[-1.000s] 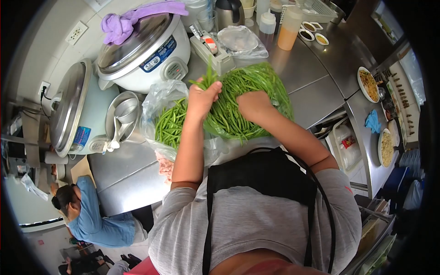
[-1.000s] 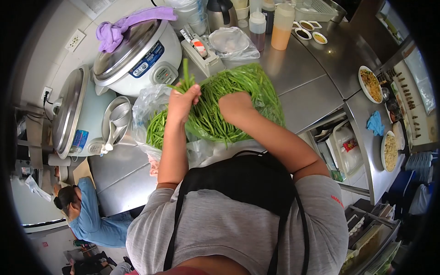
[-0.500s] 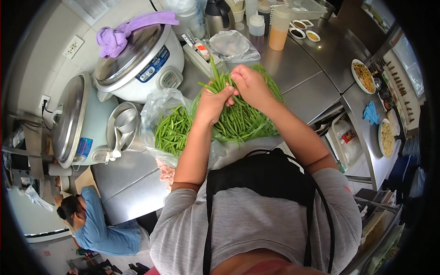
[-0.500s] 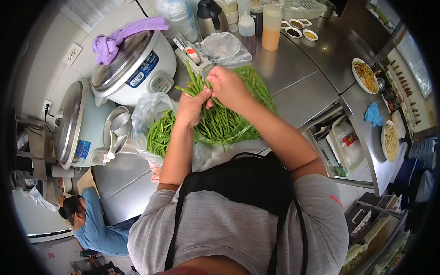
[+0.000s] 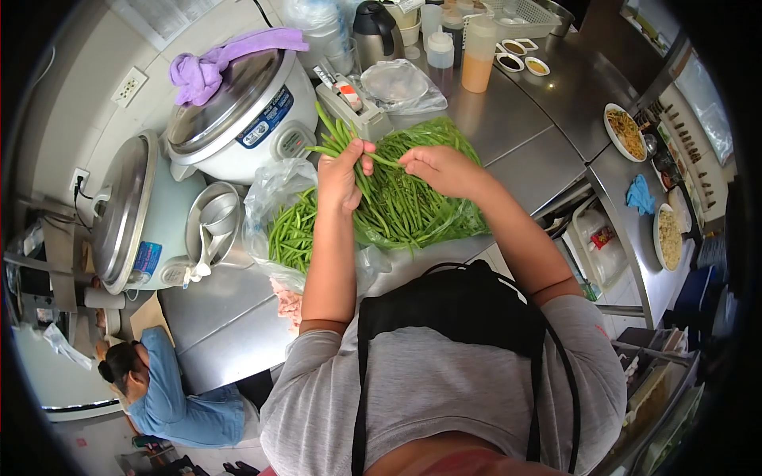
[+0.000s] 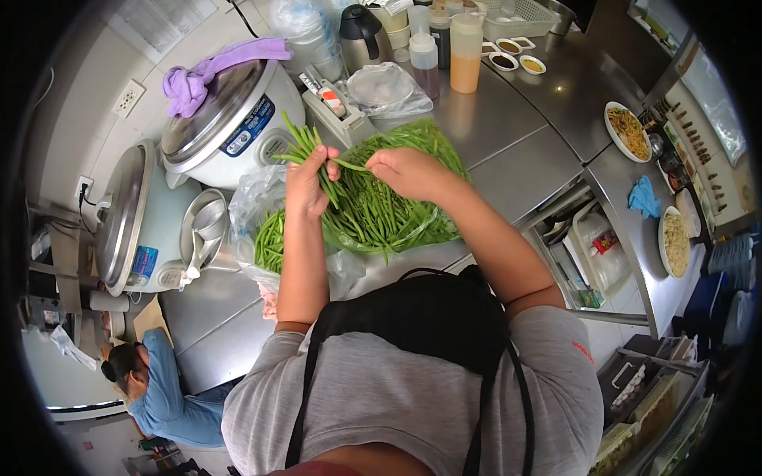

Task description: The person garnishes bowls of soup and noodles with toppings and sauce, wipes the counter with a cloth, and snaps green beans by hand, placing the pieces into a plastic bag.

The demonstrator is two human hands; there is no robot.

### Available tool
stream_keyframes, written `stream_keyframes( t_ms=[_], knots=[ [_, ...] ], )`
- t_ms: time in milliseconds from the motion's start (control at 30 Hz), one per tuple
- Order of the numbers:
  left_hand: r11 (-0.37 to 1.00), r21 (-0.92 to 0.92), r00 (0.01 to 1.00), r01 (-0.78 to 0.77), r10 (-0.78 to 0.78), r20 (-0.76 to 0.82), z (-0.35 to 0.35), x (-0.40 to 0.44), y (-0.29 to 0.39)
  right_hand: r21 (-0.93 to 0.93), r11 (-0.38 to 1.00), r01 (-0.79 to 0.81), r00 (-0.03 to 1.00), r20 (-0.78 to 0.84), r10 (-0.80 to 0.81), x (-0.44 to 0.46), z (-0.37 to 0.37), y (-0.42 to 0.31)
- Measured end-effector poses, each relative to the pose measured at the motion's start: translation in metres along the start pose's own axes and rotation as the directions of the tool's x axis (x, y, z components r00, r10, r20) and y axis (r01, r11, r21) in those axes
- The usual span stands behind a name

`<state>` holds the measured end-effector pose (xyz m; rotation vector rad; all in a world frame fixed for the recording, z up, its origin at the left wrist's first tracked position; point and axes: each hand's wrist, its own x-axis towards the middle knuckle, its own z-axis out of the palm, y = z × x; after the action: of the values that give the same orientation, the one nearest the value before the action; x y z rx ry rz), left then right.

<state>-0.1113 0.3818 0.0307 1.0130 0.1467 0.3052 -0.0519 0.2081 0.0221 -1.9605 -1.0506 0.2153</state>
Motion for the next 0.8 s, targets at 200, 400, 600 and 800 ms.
stream_keyframes(
  t_ms=[200,400,600,800],
  knots=[
    [0.994,0.072,0.996,-0.082,0.08,0.039,0.01,-0.01,0.01,-0.21,0.978,0.004,0.996,-0.083,-0.022,0.012,0.011,-0.016],
    [0.989,-0.043,0.977,-0.139,0.144,0.155,0.004,-0.016,0.012,0.688,0.721,-0.083,0.935,-0.196,0.295,0.037,0.032,-0.006],
    [0.952,-0.302,0.99,-0.055,0.013,-0.14,-0.036,-0.001,0.008,0.518,0.809,-0.278,0.961,0.135,0.243,0.042,0.029,-0.01],
    [0.93,-0.363,0.992,-0.05,0.003,-0.129,-0.045,0.002,0.011,-0.468,0.874,-0.13,0.959,0.165,0.232,0.052,0.08,-0.008]
  ],
)
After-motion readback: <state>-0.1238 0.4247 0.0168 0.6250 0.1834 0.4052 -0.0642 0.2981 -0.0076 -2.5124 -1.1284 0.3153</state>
